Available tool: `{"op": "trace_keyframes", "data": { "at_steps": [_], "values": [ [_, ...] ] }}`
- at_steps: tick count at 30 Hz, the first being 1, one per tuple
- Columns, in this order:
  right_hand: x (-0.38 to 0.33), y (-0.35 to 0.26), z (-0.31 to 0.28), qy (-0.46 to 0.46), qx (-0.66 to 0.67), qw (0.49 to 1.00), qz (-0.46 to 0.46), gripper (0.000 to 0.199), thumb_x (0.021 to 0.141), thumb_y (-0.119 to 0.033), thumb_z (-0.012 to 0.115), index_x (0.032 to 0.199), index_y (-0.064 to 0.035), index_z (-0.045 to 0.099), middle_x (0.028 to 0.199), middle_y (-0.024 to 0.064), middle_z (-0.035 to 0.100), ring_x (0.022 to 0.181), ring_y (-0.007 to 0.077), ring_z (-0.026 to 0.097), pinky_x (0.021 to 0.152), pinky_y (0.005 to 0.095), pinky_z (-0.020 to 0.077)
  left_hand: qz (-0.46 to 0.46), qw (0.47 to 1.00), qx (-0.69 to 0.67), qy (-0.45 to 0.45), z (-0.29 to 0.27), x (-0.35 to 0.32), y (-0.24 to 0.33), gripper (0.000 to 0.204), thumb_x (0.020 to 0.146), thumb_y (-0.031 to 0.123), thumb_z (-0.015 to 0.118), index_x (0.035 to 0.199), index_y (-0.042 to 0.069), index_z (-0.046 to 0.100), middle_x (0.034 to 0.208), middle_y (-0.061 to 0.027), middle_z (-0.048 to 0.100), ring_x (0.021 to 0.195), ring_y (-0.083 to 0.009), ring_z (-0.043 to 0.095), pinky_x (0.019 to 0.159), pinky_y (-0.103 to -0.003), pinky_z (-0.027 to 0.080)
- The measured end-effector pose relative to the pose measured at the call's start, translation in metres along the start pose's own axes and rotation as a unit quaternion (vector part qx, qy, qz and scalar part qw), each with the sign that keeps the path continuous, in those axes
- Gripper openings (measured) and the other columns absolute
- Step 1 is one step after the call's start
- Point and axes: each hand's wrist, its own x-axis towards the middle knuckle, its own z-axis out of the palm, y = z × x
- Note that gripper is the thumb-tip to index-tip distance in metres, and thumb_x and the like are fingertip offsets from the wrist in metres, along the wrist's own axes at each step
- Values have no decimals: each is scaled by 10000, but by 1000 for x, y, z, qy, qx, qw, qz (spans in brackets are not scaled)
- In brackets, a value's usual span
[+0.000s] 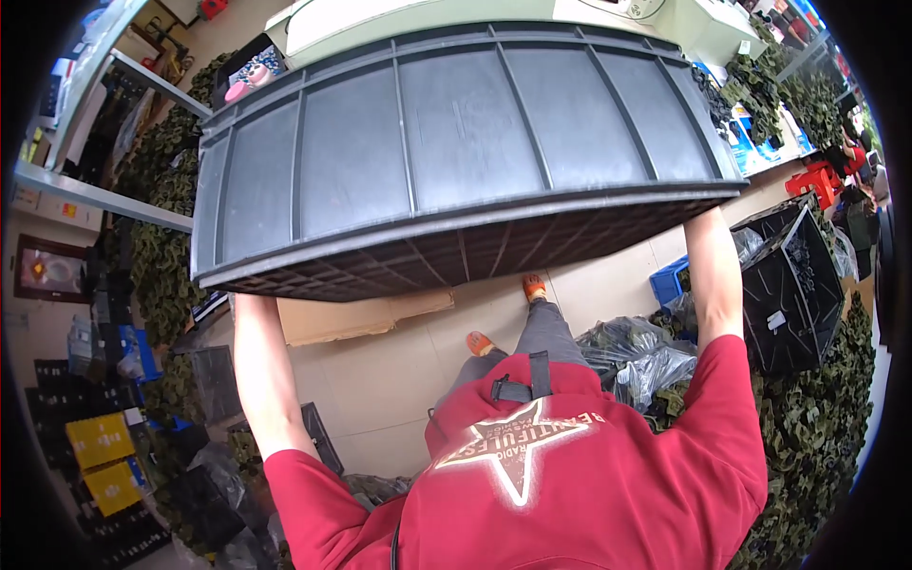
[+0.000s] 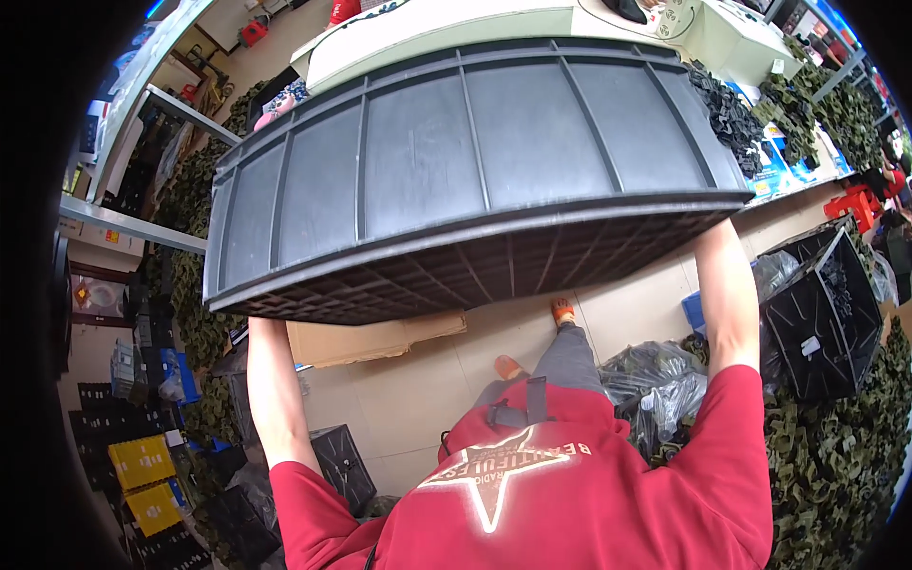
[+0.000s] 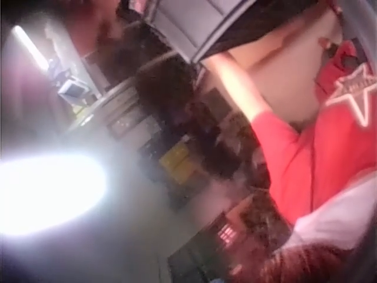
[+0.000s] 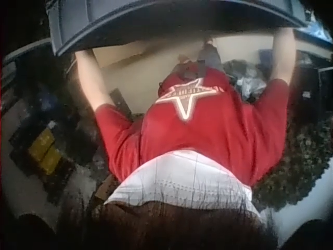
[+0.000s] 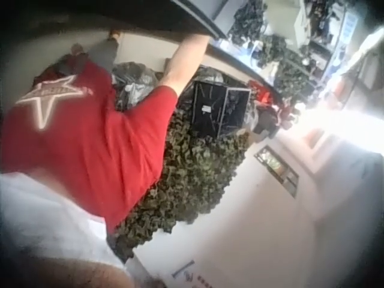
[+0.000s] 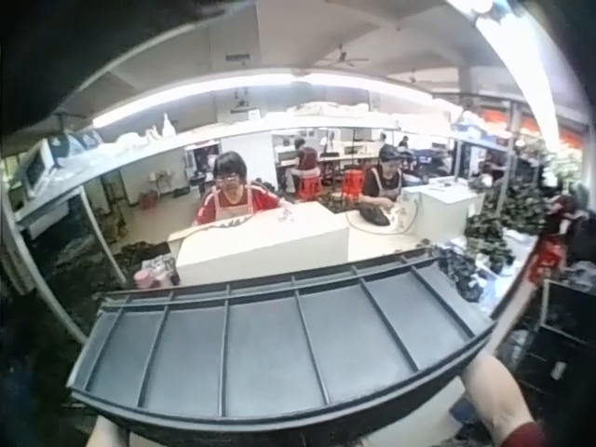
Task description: The person dumps plastic parts and toy vehicle bodies from bins onto a table, assembles the parts onto the toy vehicle bodies by hand, and places the assembled vehicles into a bin.
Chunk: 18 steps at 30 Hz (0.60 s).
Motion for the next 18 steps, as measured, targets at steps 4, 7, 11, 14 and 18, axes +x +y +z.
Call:
{"op": "trace_keyframes", "data": {
  "at_steps": [4,7,11,14,18],
  "values": [
    [-38,-5,102,-11,30,998,-49,749,1034,-483,157,594,-95,623,618,37,609,646,253,549,807,375,405,53,999,3,1,1,-12,17,599,992,558,437,1218,25,589,1213,-122,629,1001,-202,638,899,-352,536],
    [-109,-35,246,-26,45,996,-76,759,1037,-484,147,587,-96,619,612,36,606,643,253,547,805,376,405,96,995,-7,3,-11,-24,27,602,992,561,436,1219,24,588,1215,-123,628,1003,-202,638,901,-352,536],
    [-93,-46,297,-22,55,990,-126,771,1040,-486,134,578,-98,614,604,35,602,638,252,544,803,377,404,136,990,-11,-21,-1,-13,35,606,991,563,435,1219,23,588,1217,-124,627,1005,-202,637,904,-352,535],
    [-66,-36,329,-36,85,985,-147,781,1043,-487,124,571,-100,610,599,34,599,635,251,542,802,378,404,106,983,-12,152,15,-38,44,668,978,603,407,1248,17,580,1249,-125,616,1050,-236,625,951,-385,504],
    [-45,-64,355,-14,34,985,-168,840,1018,-501,-77,470,-164,463,497,3,489,563,238,472,769,384,390,43,936,-32,347,46,-72,64,752,960,657,370,1287,9,570,1291,-126,601,1108,-283,609,1015,-428,463]
  ]
}}
